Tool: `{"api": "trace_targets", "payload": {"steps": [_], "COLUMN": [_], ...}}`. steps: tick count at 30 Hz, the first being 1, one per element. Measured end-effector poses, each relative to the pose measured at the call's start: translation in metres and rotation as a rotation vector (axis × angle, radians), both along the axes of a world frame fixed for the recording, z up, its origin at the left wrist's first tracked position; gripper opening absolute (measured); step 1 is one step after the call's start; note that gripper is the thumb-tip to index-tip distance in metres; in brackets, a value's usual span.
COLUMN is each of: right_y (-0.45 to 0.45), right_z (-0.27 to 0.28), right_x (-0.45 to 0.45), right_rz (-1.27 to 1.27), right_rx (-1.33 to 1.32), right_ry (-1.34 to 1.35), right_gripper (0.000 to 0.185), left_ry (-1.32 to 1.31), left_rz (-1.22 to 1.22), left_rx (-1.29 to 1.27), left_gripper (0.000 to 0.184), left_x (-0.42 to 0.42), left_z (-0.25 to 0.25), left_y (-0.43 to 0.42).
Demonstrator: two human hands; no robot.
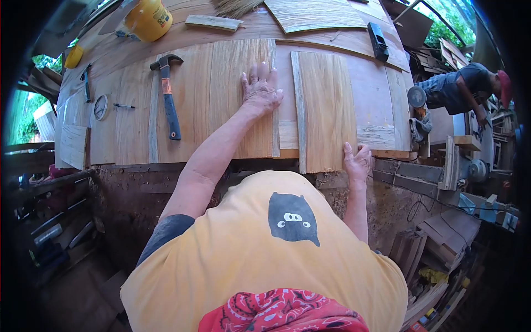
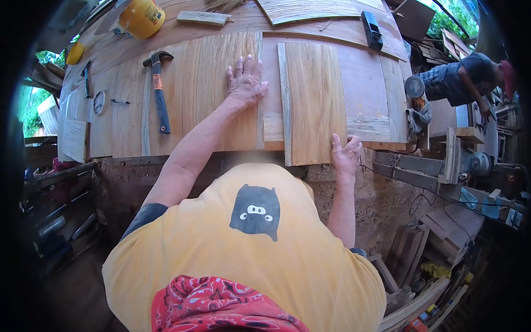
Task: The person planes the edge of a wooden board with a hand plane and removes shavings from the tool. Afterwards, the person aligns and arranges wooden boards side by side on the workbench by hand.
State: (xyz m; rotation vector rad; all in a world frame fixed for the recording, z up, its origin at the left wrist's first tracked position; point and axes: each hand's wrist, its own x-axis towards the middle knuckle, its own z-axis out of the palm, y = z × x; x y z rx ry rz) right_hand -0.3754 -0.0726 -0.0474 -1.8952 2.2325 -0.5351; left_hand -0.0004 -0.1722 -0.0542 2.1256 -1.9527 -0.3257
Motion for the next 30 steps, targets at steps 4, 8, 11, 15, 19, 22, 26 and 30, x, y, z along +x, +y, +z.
{"api": "trace_targets", "payload": {"steps": [4,8,11,15,19,22,26,30], "right_y": [-0.001,0.015,0.007,-0.027,-0.046,-0.033,-0.013,-0.009], "right_z": [0.002,-0.022,-0.016,0.019,0.030,0.010,-0.019,0.005], "right_x": [-0.011,-0.016,-0.014,-0.034,-0.081,-0.109,-0.113,-0.072], "right_rz": [-0.002,-0.056,-0.137,-0.170,-0.217,-0.288,-0.325,-0.380], "right_rx": [0.042,0.069,0.179,0.060,0.004,0.034,0.143,0.013], "right_ry": [-0.011,0.037,-0.259,-0.329,-0.258,-0.289,-0.253,0.191], "right_gripper": [0.053,0.057,0.066,0.078,0.079,0.078,0.074,0.069], "left_ry": [0.024,0.047,0.068,0.086,0.075,0.031,-0.090,-0.094], "left_rz": [-0.006,-0.005,-0.001,-0.023,-0.053,-0.086,-0.169,-0.113], "left_rx": [-0.024,-0.094,-0.165,-0.231,-0.239,-0.207,-0.136,-0.045], "left_gripper": [0.082,0.077,0.073,0.065,0.061,0.062,0.065,0.073], "left_x": [0.002,0.006,0.018,0.025,0.027,0.025,0.008,0.001], "left_z": [0.004,0.002,-0.017,-0.025,-0.025,-0.017,0.001,0.001], "left_y": [-0.003,-0.004,-0.010,-0.014,-0.012,-0.010,-0.005,-0.024]}}
